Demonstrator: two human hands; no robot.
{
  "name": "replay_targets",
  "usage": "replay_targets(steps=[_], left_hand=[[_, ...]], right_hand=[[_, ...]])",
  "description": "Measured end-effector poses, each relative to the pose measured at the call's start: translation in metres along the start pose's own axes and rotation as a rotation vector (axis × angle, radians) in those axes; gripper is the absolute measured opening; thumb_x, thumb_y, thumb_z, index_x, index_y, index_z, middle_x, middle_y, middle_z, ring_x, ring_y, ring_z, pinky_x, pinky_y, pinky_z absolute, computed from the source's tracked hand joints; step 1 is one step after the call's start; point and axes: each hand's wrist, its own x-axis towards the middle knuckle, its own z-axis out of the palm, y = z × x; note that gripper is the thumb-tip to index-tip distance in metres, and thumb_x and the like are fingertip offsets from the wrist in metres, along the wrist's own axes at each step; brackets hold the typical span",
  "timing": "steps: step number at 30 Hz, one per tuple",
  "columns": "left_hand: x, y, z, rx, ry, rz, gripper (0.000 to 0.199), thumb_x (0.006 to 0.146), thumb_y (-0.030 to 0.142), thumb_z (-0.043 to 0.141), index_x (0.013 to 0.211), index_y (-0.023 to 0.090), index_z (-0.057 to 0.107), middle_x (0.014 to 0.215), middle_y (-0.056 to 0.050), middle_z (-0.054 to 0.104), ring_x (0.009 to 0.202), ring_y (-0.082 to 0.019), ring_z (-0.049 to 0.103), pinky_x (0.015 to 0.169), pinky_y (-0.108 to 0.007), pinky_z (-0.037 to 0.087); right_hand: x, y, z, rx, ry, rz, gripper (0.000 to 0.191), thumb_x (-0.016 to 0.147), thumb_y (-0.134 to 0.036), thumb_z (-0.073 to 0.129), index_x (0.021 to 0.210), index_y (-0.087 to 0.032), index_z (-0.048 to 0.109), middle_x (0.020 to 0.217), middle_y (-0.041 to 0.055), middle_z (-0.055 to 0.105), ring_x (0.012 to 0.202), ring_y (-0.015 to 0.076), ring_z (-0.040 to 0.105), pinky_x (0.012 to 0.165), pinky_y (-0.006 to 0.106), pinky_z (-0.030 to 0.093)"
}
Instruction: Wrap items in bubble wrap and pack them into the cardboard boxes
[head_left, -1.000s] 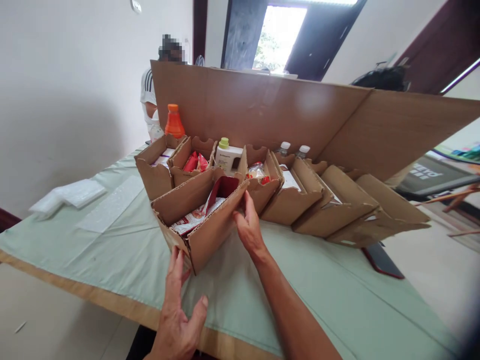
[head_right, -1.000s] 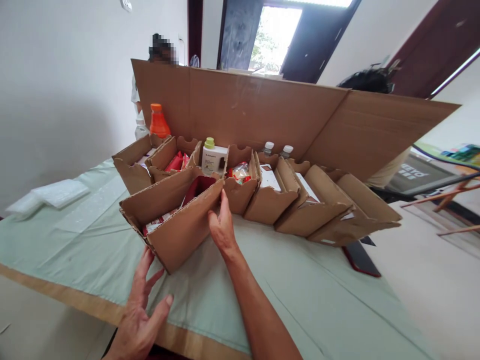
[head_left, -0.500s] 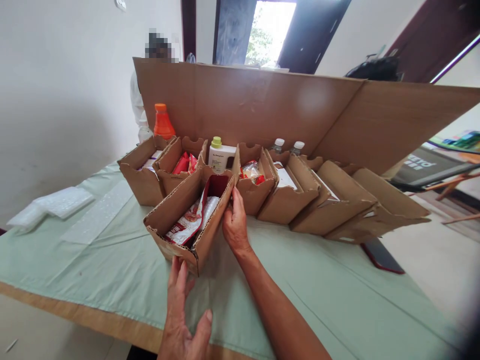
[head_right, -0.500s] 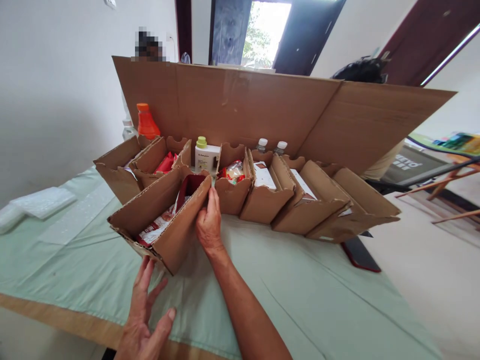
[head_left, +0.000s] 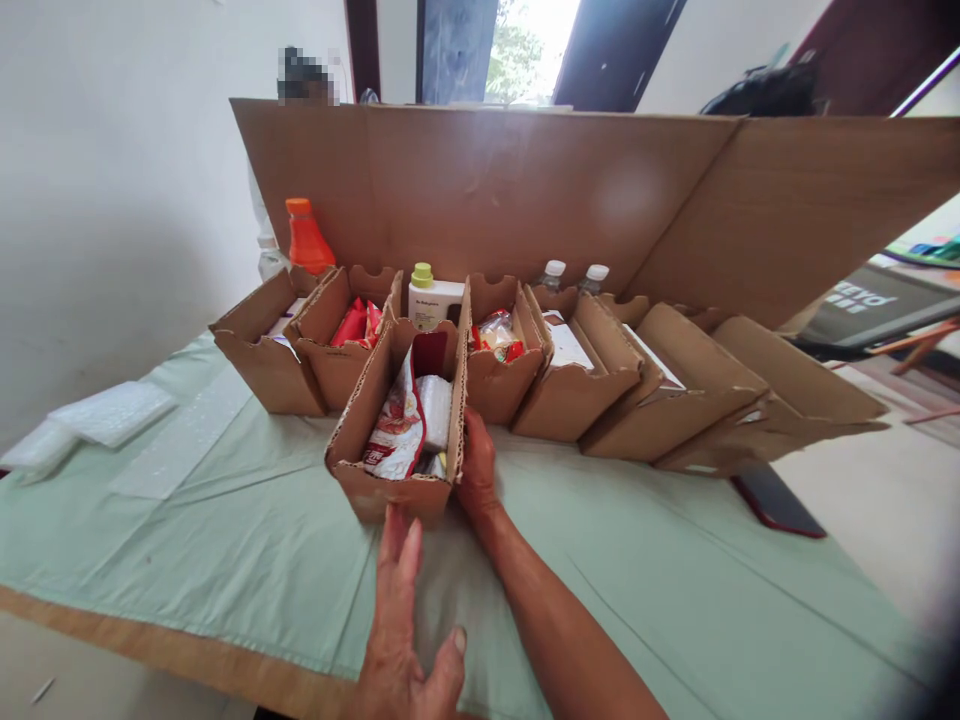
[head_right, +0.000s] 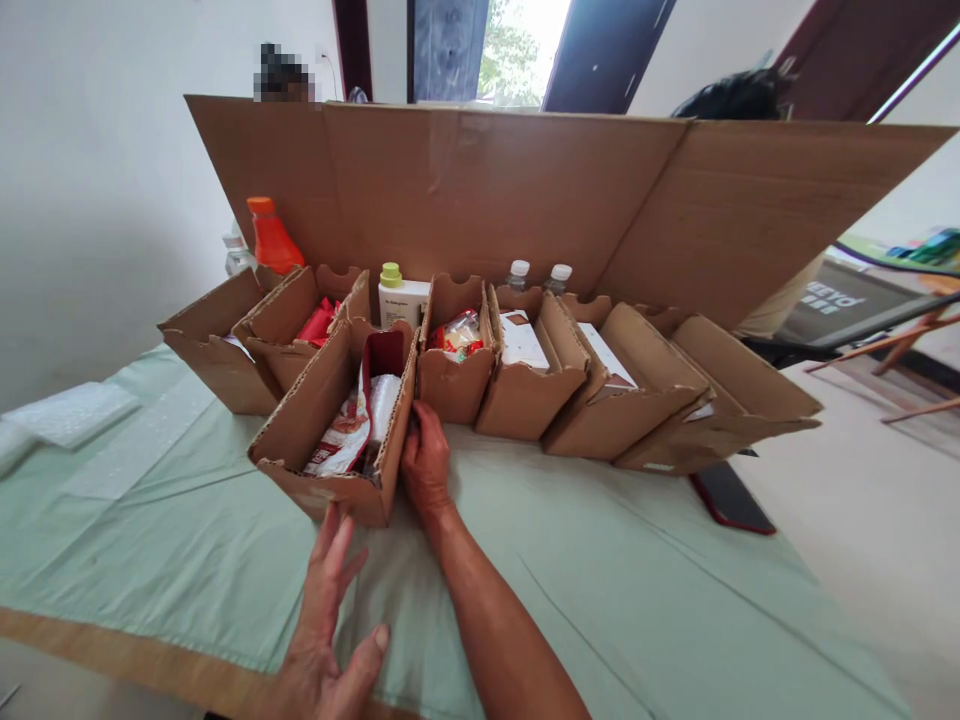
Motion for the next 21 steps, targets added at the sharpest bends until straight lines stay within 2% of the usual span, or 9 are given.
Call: replay_targets(steps=[3,6,10,15,17,21], left_hand=[[0.008,0.005,0.005,0.034,0.006,0.096,0.083,0.09,0.019,0.058,0.162,0.035,0.02,0.174,-0.008,0.008,0.159,-0.038,0.012,0.12,-0.065,0.034],[0.023,0.004,0.005,0.106,-0.023,0.125,0.08,0.089,0.013,0.054,0.161,0.032,0.023,0.174,-0.009,0.003,0.159,-0.036,0.009,0.122,-0.065,0.027],[0.059,-0.004,0.007,0.124,-0.091,0.133,0.081,0.084,0.012,0.056,0.159,0.024,0.028,0.173,-0.014,0.001,0.159,-0.039,0.01,0.12,-0.063,0.033],[0.12,-0.018,0.018,0.104,-0.097,0.128,0.082,0.08,0.014,0.059,0.157,0.019,0.032,0.172,-0.02,0.003,0.154,-0.042,0.026,0.098,-0.051,0.057],[0.141,-0.025,0.022,0.118,-0.078,0.152,0.082,0.077,0.013,0.059,0.155,0.015,0.035,0.172,-0.022,0.007,0.154,-0.042,0.026,0.1,-0.052,0.055],[0.158,-0.039,0.025,0.16,-0.065,0.179,0.081,0.074,0.012,0.059,0.152,0.01,0.039,0.169,-0.025,0.017,0.155,-0.04,0.025,0.117,-0.06,0.037]], right_hand=[[-0.005,0.014,-0.001,-0.015,-0.022,0.109,0.033,0.084,-0.025,0.048,0.107,-0.019,0.071,0.102,0.0092,0.077,0.091,0.0261,0.069,0.091,0.043,0.056],[-0.006,0.02,0.002,-0.011,-0.033,0.161,0.03,0.082,-0.026,0.049,0.102,-0.022,0.071,0.099,0.007,0.077,0.089,0.0254,0.068,0.089,0.041,0.055],[-0.004,0.023,0.005,0.014,0.017,0.21,0.032,0.08,-0.027,0.048,0.102,-0.021,0.07,0.103,0.0085,0.076,0.095,0.0247,0.068,0.092,0.04,0.054],[-0.002,0.03,0.006,0.045,0.069,0.278,0.031,0.077,-0.027,0.047,0.101,-0.021,0.067,0.098,0.0085,0.076,0.09,0.0233,0.071,0.087,0.038,0.057],[-0.002,0.031,0.006,0.056,0.076,0.295,0.032,0.077,-0.027,0.046,0.101,-0.021,0.067,0.095,0.0084,0.076,0.086,0.0233,0.072,0.084,0.038,0.058],[-0.002,0.032,0.005,0.072,0.077,0.314,0.033,0.077,-0.027,0.046,0.102,-0.02,0.066,0.094,0.0085,0.077,0.084,0.0232,0.074,0.081,0.037,0.059]])
